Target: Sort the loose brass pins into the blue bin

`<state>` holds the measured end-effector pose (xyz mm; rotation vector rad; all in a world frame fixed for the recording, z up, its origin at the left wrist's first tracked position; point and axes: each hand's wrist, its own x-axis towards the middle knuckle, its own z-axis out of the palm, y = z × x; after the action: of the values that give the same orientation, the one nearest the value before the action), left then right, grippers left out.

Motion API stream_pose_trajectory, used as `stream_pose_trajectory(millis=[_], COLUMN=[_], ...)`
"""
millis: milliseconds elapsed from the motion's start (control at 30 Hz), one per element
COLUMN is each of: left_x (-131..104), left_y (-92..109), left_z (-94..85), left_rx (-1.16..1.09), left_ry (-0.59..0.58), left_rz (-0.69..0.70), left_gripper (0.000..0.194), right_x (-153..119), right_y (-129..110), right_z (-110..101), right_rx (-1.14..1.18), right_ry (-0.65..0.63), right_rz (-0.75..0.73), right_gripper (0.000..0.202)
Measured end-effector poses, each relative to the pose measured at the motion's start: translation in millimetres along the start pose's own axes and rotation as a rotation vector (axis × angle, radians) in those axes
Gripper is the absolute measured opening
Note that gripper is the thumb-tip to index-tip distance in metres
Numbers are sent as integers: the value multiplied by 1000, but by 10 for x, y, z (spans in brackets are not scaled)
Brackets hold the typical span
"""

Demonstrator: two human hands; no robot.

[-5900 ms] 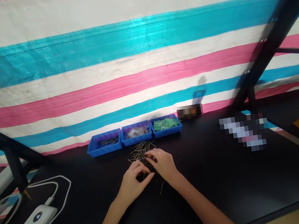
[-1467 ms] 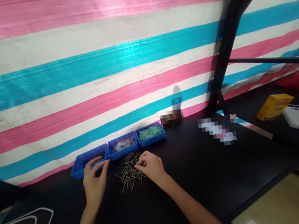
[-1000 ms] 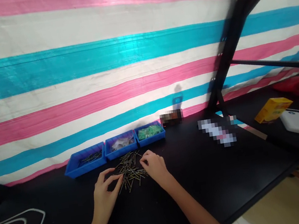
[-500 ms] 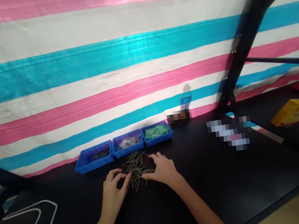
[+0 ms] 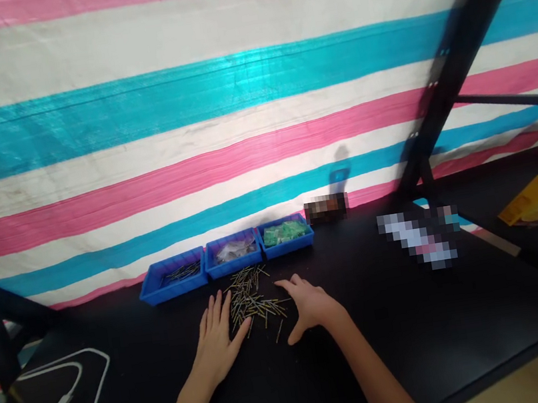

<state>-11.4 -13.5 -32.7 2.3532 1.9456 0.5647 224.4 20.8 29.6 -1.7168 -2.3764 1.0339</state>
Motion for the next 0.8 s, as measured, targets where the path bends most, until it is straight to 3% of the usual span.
stream_pose_trajectory(millis=[100,267,500,800], left_x=[2,-13,-77,-65], left_y=[7,50,143,218], left_z=[2,23,89,95], left_rx=[19,55,90,34], left_ry=[21,27,32,58], left_rz=[10,24,88,96], left_gripper=[66,68,72,72], right_x=[-2,45,84,129], right_y=[8,57,62,-66], right_z=[3,42,56,91], right_rx=[-32,7,38,23], right_ry=[-57,-32,100,205], right_rz=[-21,-22,-91,-51], right_gripper=[122,112,81,42])
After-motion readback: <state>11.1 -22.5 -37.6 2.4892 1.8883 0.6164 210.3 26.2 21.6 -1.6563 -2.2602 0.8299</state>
